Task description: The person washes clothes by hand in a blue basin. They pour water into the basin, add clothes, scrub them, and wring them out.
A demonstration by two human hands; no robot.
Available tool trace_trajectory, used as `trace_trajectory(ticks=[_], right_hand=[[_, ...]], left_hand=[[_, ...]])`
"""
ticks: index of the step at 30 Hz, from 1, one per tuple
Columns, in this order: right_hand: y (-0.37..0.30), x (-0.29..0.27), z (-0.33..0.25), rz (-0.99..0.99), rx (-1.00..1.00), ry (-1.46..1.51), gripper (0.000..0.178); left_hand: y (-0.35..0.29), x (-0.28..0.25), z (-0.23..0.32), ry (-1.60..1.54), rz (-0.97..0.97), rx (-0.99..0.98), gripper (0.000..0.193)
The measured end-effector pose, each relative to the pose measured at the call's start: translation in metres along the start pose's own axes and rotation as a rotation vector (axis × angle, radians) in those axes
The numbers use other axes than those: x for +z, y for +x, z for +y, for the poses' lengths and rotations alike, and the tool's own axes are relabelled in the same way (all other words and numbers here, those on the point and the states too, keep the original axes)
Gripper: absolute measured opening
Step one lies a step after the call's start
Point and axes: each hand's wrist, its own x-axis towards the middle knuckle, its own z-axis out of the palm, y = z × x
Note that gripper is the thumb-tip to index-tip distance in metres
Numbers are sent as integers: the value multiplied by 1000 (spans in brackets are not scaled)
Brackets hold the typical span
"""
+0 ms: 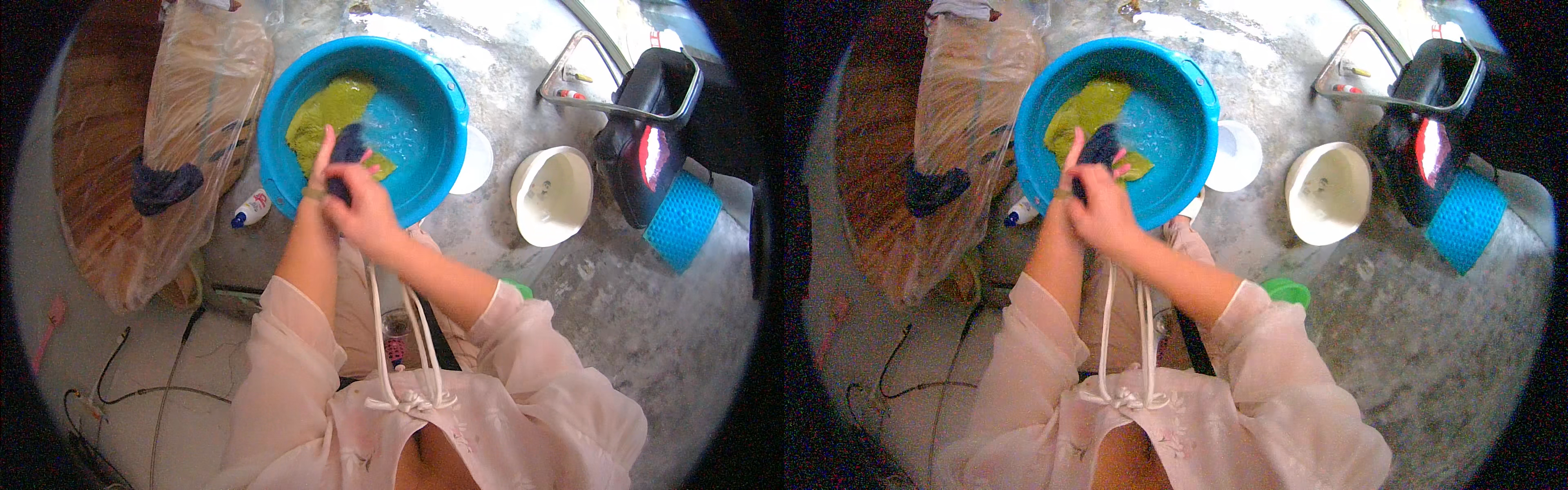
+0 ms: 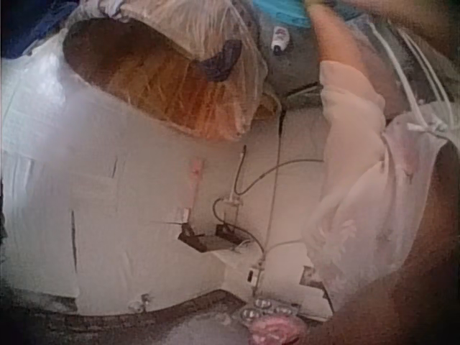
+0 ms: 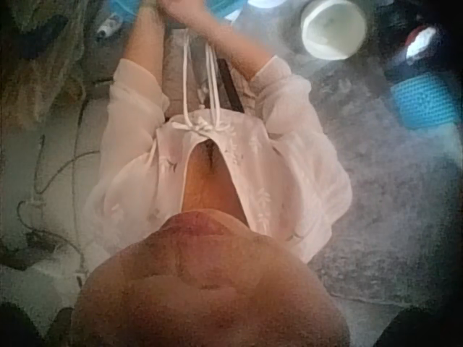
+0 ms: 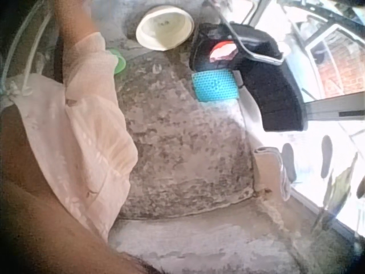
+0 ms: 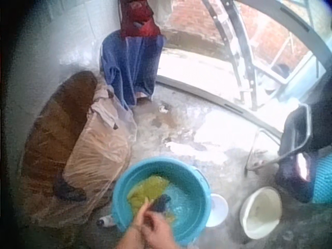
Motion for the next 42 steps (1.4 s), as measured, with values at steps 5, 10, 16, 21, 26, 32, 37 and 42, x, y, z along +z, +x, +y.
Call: trace_trajectory(ticks=[5,10,16,21,26,32,37,42], right_hand=[[11,2,4,20,-95,-38,16],[60,0,43,57,-200,-302,11],[98,-39,118,311,178,-536,39],[71,-31,127,-270,222,-812,27],[73,-37,116,143,470,-440,29],[1,-3,-6,-17,-149,-55,39],[13,3,9,-20,-159,-166,26],[67,-4,62,121,-76,-437,17]], left_hand=[[7,-2,6,-10,-6,-18,41],[6,27,-7,-212,36,311,35],[-9,40,2,148,411,288,81],[-12,9,5,156,291,247,86],[-8,20,-3,64,227,170,91],[3,8,9,-29,-39,75,54],[0,21,9,-126,-116,7,42],[8,31,-12,-234,47,285,40]])
